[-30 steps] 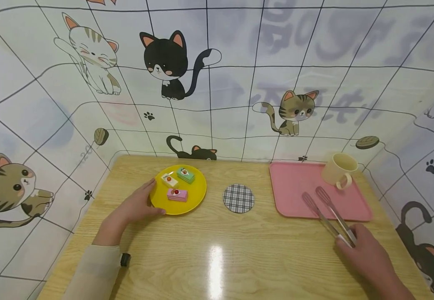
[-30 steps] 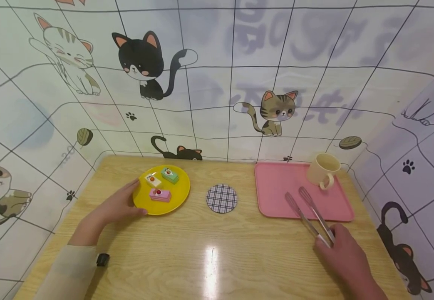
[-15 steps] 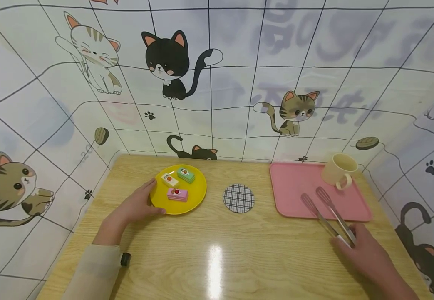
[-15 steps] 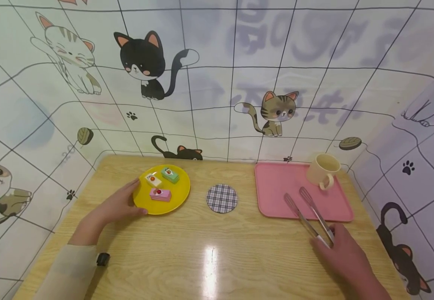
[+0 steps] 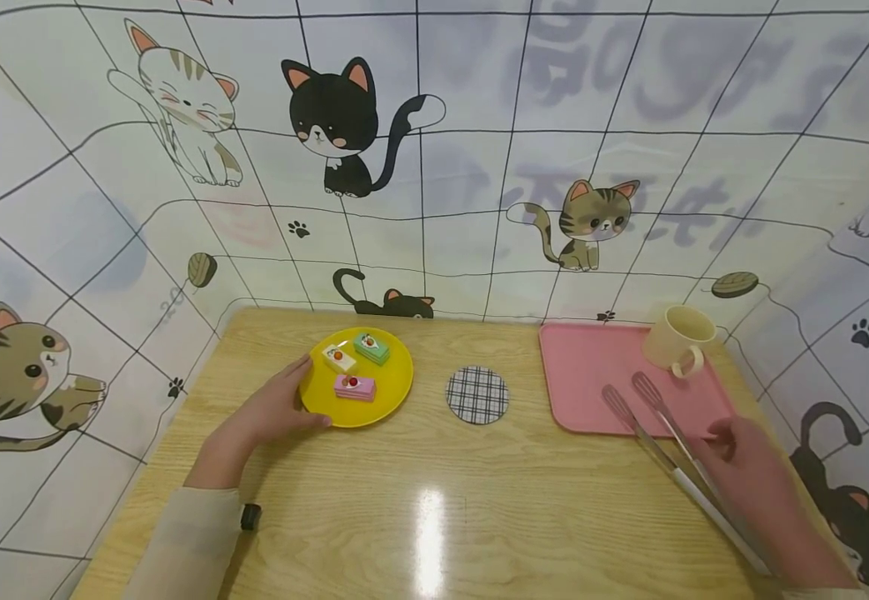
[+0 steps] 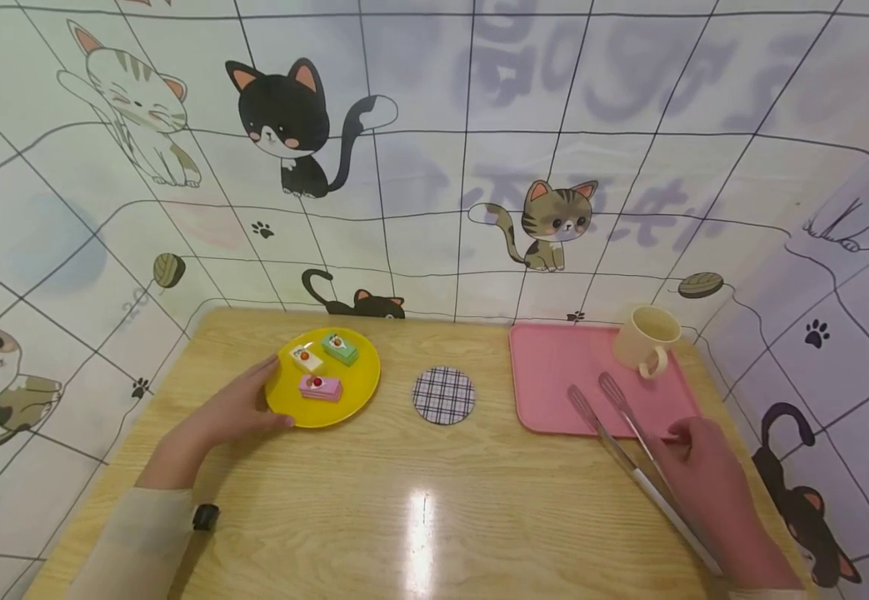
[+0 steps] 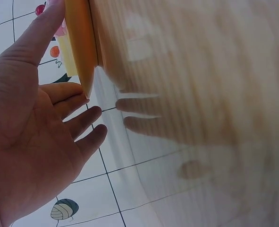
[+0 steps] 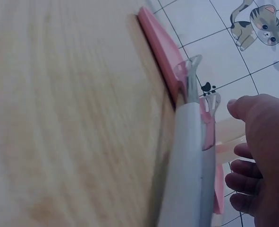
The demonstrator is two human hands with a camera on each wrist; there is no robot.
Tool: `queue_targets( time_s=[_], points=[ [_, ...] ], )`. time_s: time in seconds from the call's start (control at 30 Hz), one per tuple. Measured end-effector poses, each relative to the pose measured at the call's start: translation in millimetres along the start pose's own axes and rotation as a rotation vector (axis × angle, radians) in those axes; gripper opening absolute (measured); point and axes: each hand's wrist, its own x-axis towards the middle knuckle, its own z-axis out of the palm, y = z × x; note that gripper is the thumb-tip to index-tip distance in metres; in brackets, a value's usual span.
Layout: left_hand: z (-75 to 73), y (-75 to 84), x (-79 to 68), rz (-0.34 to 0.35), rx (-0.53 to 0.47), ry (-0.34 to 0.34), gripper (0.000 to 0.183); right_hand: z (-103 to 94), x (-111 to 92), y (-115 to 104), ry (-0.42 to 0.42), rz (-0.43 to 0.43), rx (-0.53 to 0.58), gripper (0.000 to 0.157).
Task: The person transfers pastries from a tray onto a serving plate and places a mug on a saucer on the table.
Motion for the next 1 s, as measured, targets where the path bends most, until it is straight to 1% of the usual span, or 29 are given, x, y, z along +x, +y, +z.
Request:
queue_targets(
  time_s=[0.07,0.27,0.43,0.57,0.67,0.77,0.9,1.0],
  points=[
    [-0.1,0.5,-0.2,0.001,-0.001,0.000,0.118,-4.8,6,-2,0.004,-0.003,0.010,0.060],
    [-1.1,1.2,0.5,0.011,-0.011,0.000,0.118,-11.4,21,-6,-0.012,-0.003,0.023,0.064],
    [-0.5,-0.7,0.6,-0.008,-0.010,-0.004,0.118,-12.5,34,-4,0.032,-0.024,0.033,0.060],
    [-0.1,-1.3,1.2,-0.006,-0.010,-0.003,0.119,-13.9,46,-3,0.068,-0.031,0.050,0.057],
    [0.1,-1.6,1.4,-0.004,-0.011,-0.002,0.119,-16.1,55,-7,0.073,0.004,0.070,0.060],
    [-0.2,-1.8,1.3,0.000,-0.010,-0.002,0.119,-18.7,65,-14,0.077,0.047,0.098,0.070],
    [-0.4,-2.7,1.0,0.009,-0.009,0.000,0.119,-18.5,76,-20,0.084,0.102,0.144,0.079],
    [0.0,-3.6,1.0,0.013,-0.008,0.000,0.119,-16.1,84,-22,0.083,0.142,0.182,0.081]
  ],
)
